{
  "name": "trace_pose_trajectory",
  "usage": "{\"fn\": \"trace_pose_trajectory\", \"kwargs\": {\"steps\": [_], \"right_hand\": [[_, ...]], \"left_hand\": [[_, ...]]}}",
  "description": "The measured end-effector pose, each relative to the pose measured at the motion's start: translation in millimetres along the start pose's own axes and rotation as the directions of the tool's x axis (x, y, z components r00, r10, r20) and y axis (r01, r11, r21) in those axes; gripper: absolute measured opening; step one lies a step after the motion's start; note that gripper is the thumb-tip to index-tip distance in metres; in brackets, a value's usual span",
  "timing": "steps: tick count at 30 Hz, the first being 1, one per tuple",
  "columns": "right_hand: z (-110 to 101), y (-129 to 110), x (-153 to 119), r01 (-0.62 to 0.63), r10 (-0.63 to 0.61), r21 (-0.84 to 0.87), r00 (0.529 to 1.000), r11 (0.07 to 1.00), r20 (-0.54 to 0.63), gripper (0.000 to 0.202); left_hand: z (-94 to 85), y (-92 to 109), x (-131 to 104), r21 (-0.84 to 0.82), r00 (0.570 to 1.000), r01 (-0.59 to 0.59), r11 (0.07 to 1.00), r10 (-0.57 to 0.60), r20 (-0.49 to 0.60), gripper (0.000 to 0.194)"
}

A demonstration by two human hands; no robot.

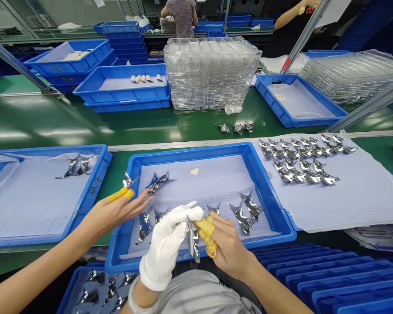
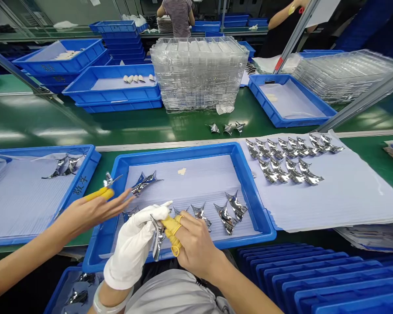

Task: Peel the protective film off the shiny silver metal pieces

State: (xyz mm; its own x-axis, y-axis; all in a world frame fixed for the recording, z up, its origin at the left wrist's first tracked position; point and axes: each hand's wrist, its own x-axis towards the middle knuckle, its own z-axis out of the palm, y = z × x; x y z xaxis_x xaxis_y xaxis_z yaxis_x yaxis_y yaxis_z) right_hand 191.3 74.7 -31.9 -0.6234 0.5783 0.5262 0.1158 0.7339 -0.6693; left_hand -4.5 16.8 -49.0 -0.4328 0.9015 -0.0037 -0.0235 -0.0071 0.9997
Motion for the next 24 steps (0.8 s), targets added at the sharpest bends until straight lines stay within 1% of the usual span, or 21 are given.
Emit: {"fn": "trace_pose_trajectory", "kwargs": {"steps": [1, 2, 4, 7, 10, 14, 17, 21, 24], "right_hand": [[0.9, 1.2, -0.3, 0.016, -0.016, 0.004, 1.000, 1.000, -0.006, 0.029], [1.7, 2.1, -0.2, 0.029, -0.029, 0.012, 1.000, 1.000, -0.010, 0.028], [3.3, 3.2, 0.6, 0.041, -0.041, 0.038, 0.999, 0.998, -0.007, 0.027], [4.3, 2.7, 3.4, 0.022, -0.021, 0.108, 1.000, 0.994, -0.003, 0.026], [4.1, 0.9, 6.5, -0.023, 0.029, 0.184, 0.999, 0.983, -0.029, 0.027], [4.6, -1.0, 7.7, -0.071, 0.076, 0.203, 0.997, 0.977, -0.019, 0.029], [5.0, -0.5, 7.0, -0.054, 0.057, 0.154, 0.998, 0.987, -0.019, 0.030], [5.1, 1.6, 7.8, 0.009, -0.005, 0.092, 0.999, 0.996, -0.038, 0.035], [6.1, 2.2, 8.8, 0.030, -0.025, 0.094, 0.998, 0.995, -0.056, 0.036]], "left_hand": [[9.0, -3.6, -12.1, -0.037, 0.998, 0.006, 0.999, -0.004, 0.059, 0.024], [16.2, -6.7, -21.1, -0.113, 0.996, 0.023, 0.993, -0.013, 0.088, 0.022], [23.8, -10.6, -28.7, -0.207, 0.992, 0.048, 0.977, -0.022, 0.124, 0.021], [22.8, -11.1, -24.4, -0.257, 0.992, 0.060, 0.965, -0.029, 0.122, 0.023], [19.5, -8.9, -19.1, -0.278, 0.987, 0.068, 0.958, -0.024, 0.158, 0.024], [20.8, -5.4, -18.0, -0.264, 0.980, 0.060, 0.963, -0.008, 0.196, 0.022], [22.9, -1.8, -17.2, -0.249, 0.978, 0.050, 0.967, 0.003, 0.208, 0.021], [25.1, 1.2, -16.2, -0.246, 0.978, 0.047, 0.968, 0.006, 0.209, 0.022], [27.3, -0.2, -16.2, -0.271, 0.980, 0.058, 0.961, -0.004, 0.197, 0.024]]}}
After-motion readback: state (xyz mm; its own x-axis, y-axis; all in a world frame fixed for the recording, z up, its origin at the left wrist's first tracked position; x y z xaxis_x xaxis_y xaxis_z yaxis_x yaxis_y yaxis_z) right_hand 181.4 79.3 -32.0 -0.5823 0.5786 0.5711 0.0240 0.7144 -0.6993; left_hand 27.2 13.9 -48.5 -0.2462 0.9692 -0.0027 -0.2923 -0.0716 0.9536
